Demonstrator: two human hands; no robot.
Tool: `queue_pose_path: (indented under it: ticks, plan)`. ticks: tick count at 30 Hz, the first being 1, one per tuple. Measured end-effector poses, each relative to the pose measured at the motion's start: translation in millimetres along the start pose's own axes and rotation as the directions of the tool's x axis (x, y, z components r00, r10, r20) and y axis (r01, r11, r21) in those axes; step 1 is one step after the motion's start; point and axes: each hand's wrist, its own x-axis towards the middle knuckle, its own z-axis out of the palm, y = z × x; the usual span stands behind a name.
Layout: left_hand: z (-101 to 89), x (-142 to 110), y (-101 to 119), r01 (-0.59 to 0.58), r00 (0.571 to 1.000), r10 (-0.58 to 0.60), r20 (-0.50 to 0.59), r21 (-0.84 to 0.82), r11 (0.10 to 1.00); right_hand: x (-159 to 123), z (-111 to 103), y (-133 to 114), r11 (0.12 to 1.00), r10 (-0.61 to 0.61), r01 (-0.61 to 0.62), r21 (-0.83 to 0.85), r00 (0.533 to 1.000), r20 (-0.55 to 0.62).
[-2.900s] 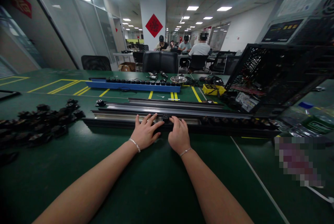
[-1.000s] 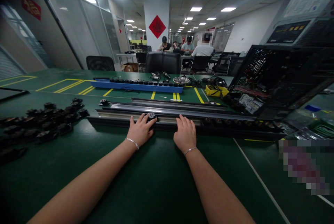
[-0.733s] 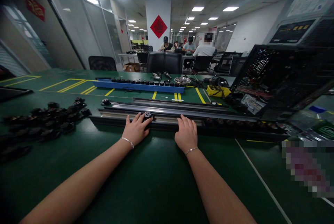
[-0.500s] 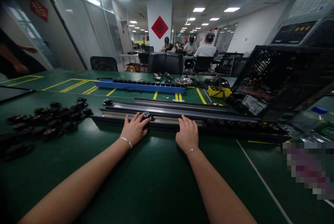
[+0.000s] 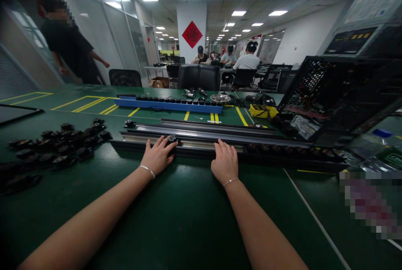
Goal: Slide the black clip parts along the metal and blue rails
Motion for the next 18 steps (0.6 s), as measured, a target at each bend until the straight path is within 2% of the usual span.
queue_pose_path:
  ticks: [8, 13, 18]
  plan:
    - [0.3, -3, -10, -0.012, 1.0, 0.013, -0.016, 0.014, 1.0, 0, -1, 0, 1.0, 0.003, -0.003, -0.015, 1.0, 0.015]
    - [-4.4, -5, -19, 0.023, 1.0, -0.023, 0.019, 0.018, 1.0, 0, 1, 0, 1.0, 0.002, -0.002, -0.015, 1.0, 0.003]
    - [-5.8, -5, -29, 0.003, 0.999, -0.004, 0.036, 0.019, 1.0, 0, 2, 1, 1.0, -0.007, 0.007, 0.002, 1.0, -0.01]
